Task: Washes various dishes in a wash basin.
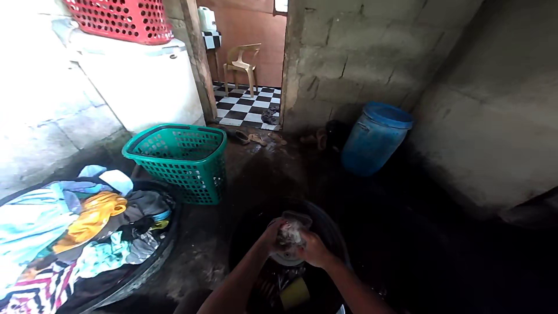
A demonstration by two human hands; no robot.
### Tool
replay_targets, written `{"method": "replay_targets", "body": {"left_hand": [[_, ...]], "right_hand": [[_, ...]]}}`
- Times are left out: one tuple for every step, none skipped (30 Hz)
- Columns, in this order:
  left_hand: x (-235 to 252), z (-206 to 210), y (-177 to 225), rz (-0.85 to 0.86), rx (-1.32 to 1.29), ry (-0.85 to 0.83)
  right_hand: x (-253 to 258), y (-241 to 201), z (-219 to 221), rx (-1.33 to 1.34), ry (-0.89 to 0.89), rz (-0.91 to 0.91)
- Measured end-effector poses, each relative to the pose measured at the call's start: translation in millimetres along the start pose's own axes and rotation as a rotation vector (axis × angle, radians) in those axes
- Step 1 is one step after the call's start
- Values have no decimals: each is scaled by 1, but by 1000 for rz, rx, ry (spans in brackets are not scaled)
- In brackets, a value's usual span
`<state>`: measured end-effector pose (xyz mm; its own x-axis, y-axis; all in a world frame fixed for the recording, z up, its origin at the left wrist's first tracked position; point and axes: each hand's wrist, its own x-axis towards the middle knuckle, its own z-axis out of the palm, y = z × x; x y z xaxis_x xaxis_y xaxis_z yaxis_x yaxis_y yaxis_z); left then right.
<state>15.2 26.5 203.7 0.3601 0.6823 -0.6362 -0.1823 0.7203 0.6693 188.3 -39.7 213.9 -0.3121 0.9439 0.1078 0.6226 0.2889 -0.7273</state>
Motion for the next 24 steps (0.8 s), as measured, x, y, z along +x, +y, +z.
{"method": "replay_targets", "body": {"left_hand": [[3, 1, 0, 13, 40, 3], [6, 2, 0, 60, 84, 7], [9, 2, 1, 130, 121, 5], [12, 3, 4, 230, 182, 21], [15, 4, 6, 345, 254, 44], [19, 5, 8, 461, 337, 49], [21, 4, 11, 569, 440, 33], [22, 3, 14, 660, 539, 13], [21, 3, 16, 724, 607, -1], [20, 3, 20, 743, 622, -23], [18, 3, 24, 719, 584, -53], [15, 3, 29, 646, 513, -86], [10, 2, 35, 524, 441, -115], [6, 0, 42, 381, 389, -126], [5, -2, 47, 261, 356, -109], [6, -3, 48, 195, 337, -73], [9, -2, 47, 191, 321, -19], [11, 1, 45, 243, 309, 49], [13, 5, 41, 326, 308, 100], [14, 9, 39, 412, 315, 129], [13, 11, 39, 491, 329, 139], [13, 13, 39, 565, 336, 136], [12, 13, 37, 639, 341, 121], [12, 13, 35, 711, 350, 105]], "right_hand": [[4, 2, 1, 29, -46, 38], [9, 2, 2, 56, -83, 66], [13, 2, 3, 96, -105, 101], [19, 0, 4, 179, -123, 169], [24, -2, 4, 323, -113, 261], [28, -1, 6, 522, -57, 347], [32, 2, 8, 746, 22, 413], [35, 3, 10, 949, 91, 452], [38, 3, 11, 1083, 131, 466], [41, -1, 9, 1145, 162, 475], [42, -6, 7, 1142, 199, 476], [42, -12, 7, 1071, 237, 439], [40, -15, 8, 924, 254, 348], [38, -15, 9, 665, 229, 210], [36, -14, 8, 322, 150, 92], [35, -14, 3, -30, 3, 16], [36, -17, -2, -304, -172, -7], [37, -18, -3, -445, -280, -11], [38, -17, -2, -486, -335, 15], [38, -15, 0, -450, -329, 57], [38, -14, 3, -325, -254, 94], [39, -14, 6, -111, -145, 146], [40, -16, 9, 189, -28, 222], [42, -19, 12, 520, 85, 306]]}}
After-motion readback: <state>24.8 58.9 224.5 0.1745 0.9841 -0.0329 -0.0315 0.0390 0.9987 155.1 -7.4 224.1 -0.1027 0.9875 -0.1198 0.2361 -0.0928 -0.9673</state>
